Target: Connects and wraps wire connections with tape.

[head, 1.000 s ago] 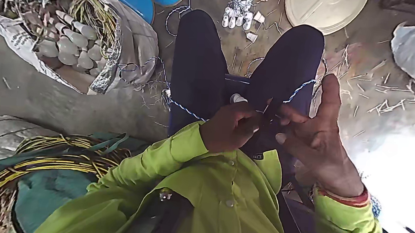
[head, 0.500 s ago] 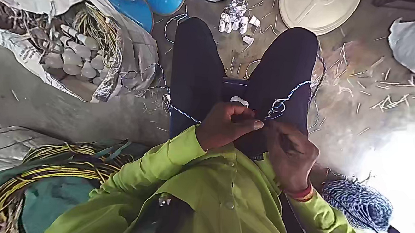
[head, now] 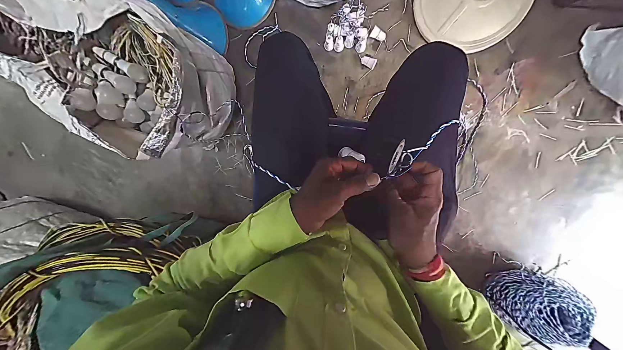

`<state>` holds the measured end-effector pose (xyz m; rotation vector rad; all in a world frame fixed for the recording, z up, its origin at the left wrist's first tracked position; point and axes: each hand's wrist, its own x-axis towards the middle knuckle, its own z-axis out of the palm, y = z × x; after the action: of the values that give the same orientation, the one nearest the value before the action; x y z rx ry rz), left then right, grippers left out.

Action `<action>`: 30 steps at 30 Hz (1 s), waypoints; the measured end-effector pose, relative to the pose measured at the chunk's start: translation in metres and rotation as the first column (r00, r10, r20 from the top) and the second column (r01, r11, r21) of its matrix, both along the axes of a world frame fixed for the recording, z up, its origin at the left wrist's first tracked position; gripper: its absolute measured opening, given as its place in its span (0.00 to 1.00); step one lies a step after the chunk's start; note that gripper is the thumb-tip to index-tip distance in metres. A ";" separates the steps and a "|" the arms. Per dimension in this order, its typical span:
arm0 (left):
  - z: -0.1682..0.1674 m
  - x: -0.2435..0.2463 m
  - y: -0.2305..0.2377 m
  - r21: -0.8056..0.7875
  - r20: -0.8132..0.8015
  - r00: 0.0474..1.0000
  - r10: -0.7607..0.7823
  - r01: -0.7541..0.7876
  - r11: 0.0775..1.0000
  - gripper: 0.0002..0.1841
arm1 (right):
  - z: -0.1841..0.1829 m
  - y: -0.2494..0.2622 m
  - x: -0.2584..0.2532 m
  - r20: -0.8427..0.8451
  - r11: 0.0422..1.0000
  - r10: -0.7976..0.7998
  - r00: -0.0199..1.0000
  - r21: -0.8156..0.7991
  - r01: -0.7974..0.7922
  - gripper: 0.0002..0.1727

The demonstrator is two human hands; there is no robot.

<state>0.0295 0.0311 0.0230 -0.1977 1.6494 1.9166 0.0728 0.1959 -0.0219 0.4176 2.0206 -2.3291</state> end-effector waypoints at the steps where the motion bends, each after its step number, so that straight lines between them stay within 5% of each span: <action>1: 0.003 0.000 0.000 -0.020 0.068 0.998 0.012 -0.011 1.000 0.06 | -0.005 -0.001 0.000 -0.007 0.998 0.000 1.000 0.058 0.000 0.27; 7: 0.005 -0.010 -0.003 0.060 0.326 0.945 0.035 -0.058 0.997 0.09 | -0.017 0.002 -0.003 -0.075 0.865 -0.013 0.997 0.499 0.049 0.23; 12: 0.008 -0.015 0.001 0.133 0.420 0.907 -0.010 -0.051 0.990 0.09 | -0.015 0.007 -0.004 -0.245 0.733 0.063 0.967 0.670 0.122 0.12; 20: 0.007 -0.008 0.001 0.037 0.160 0.987 -0.010 0.004 0.999 0.09 | -0.011 0.010 -0.011 -0.340 0.669 0.070 0.938 0.713 0.209 0.15; 23: 0.009 -0.007 0.003 0.013 0.066 0.998 -0.025 0.024 1.000 0.09 | -0.008 0.012 -0.010 -0.321 0.691 0.100 0.942 0.704 0.167 0.08; 30: 0.001 -0.005 -0.003 -0.047 -0.104 0.990 -0.093 0.088 0.995 0.07 | -0.005 0.015 -0.009 -0.252 0.709 0.126 0.960 0.699 0.091 0.09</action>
<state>0.0244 0.0285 0.0245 -0.0369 1.7387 1.8540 0.0640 0.2105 -0.0268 0.0544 3.0098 -1.5525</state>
